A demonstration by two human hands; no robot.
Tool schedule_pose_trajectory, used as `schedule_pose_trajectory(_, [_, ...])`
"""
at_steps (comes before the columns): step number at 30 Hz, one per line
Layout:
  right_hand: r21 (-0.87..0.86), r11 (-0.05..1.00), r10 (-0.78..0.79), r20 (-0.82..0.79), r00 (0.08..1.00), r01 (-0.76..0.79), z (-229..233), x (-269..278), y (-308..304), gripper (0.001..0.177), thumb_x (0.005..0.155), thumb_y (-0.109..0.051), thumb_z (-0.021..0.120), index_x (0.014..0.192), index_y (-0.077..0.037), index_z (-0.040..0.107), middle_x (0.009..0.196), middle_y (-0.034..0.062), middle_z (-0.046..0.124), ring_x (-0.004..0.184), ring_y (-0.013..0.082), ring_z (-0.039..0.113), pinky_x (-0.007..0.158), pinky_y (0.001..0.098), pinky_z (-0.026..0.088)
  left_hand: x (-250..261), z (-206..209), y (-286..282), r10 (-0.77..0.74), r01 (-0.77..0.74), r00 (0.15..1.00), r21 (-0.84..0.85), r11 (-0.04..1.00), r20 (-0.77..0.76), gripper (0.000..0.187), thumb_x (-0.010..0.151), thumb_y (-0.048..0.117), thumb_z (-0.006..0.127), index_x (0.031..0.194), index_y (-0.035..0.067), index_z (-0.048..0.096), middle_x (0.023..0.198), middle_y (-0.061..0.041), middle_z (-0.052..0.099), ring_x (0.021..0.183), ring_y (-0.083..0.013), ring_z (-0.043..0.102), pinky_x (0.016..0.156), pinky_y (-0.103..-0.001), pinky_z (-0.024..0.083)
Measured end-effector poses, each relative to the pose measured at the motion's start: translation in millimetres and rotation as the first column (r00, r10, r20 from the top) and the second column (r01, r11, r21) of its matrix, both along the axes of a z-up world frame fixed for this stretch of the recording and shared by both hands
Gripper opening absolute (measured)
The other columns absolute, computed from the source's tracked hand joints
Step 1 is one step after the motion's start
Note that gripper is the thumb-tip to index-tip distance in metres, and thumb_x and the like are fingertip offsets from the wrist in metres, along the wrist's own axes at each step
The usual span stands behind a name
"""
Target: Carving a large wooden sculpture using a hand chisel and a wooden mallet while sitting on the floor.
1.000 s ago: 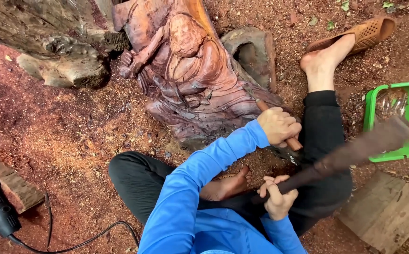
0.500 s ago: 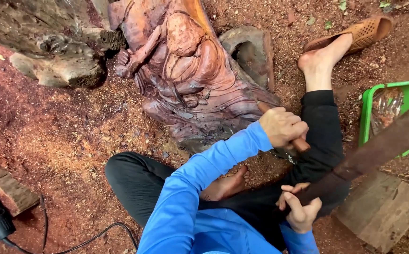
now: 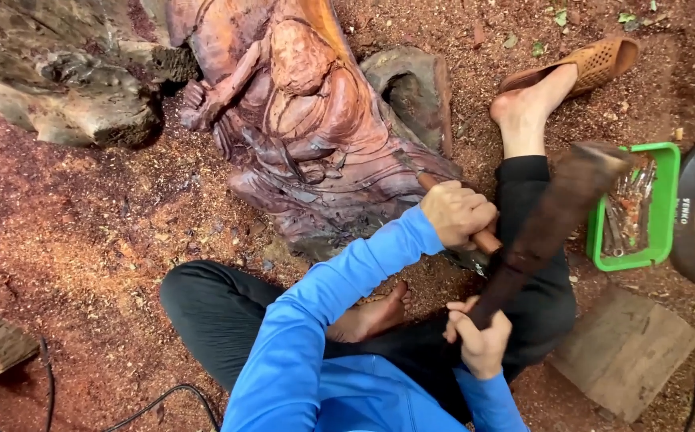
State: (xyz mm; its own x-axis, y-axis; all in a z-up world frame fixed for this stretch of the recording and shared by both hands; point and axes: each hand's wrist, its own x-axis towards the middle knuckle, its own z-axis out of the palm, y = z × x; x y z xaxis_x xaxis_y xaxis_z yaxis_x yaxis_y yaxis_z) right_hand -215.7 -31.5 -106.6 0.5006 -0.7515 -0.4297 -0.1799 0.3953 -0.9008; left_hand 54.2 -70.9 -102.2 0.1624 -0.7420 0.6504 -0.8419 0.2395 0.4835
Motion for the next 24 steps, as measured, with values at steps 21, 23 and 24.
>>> schedule_pose_trajectory(21, [-0.117, 0.992, 0.039, -0.045, 0.998, -0.045, 13.1, 26.2, -4.3, 0.011, 0.084, 0.006, 0.055, 0.091, -0.001, 0.050, 0.057, 0.0130, 0.054, 0.044, 0.0194, 0.051, 0.057, 0.0313, 0.054, -1.8, -13.0, -13.8, 0.070, -0.070, 0.997, -0.003, 0.998, -0.017, 0.038, 0.058, 0.033, 0.082, 0.084, 0.021, 0.058, 0.074, 0.003, 0.060, 0.071, -0.0199, 0.065, 0.069, -0.036, 0.046])
schedule_pose_trajectory(23, [-0.126, 0.992, -0.016, -0.024, 1.000, 0.013, 11.4, 20.0, 5.8, 0.012, 0.083, 0.005, 0.053, 0.093, 0.000, 0.049, 0.065, 0.0166, 0.057, 0.045, 0.0197, 0.051, 0.051, 0.0314, 0.052, -8.1, -14.3, -7.4, 0.052, -0.052, 0.998, -0.012, 0.999, -0.035, 0.036, 0.058, 0.031, 0.083, 0.082, 0.021, 0.058, 0.073, 0.003, 0.058, 0.069, -0.0195, 0.063, 0.069, -0.036, 0.047])
schedule_pose_trajectory(24, [-0.097, 0.995, -0.020, 0.022, 1.000, 0.022, 0.4, 18.4, 5.9, 0.013, 0.082, 0.005, 0.054, 0.091, -0.002, 0.048, 0.067, 0.0170, 0.058, 0.044, 0.0191, 0.052, 0.052, 0.0320, 0.053, -6.4, -13.1, -8.6, 0.059, -0.059, 0.998, -0.013, 0.998, -0.029, 0.035, 0.059, 0.031, 0.082, 0.082, 0.021, 0.058, 0.073, 0.003, 0.059, 0.070, -0.0197, 0.063, 0.069, -0.036, 0.047])
